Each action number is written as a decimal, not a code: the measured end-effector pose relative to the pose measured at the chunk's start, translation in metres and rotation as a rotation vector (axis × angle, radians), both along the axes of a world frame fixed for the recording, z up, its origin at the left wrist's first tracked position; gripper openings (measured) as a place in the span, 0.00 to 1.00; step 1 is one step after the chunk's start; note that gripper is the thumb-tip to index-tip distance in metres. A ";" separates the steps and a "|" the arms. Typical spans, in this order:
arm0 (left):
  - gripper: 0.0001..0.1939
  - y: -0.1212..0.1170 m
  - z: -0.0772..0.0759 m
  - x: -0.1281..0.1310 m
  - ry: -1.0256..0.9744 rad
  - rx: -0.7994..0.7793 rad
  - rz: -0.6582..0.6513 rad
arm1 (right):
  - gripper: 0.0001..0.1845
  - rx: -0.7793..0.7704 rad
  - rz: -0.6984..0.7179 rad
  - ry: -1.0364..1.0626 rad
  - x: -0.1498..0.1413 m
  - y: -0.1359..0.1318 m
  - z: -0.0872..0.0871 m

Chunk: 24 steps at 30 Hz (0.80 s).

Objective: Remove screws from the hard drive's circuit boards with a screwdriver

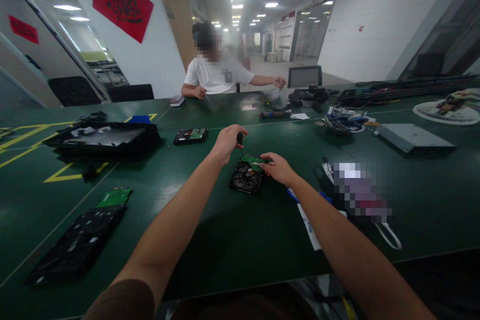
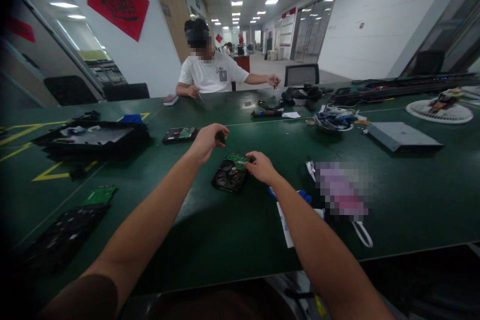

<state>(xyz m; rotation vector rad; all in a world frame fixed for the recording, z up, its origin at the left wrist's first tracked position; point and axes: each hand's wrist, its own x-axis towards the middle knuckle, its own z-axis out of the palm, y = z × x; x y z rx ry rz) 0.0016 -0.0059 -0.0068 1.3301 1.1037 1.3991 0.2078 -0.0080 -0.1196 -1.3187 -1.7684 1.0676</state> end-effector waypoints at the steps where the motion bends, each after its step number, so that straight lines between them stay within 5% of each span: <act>1: 0.11 -0.001 0.000 0.000 0.011 0.000 -0.007 | 0.22 0.002 -0.002 -0.001 0.000 0.000 0.000; 9: 0.12 -0.001 -0.002 0.005 -0.168 -0.081 -0.035 | 0.22 0.002 -0.002 -0.008 0.000 -0.003 0.004; 16: 0.12 -0.006 0.002 0.005 0.045 0.032 0.024 | 0.21 -0.002 -0.005 0.012 0.000 -0.002 0.002; 24: 0.11 0.000 -0.001 0.005 -0.163 -0.075 -0.024 | 0.21 -0.010 0.002 0.019 0.001 -0.002 0.002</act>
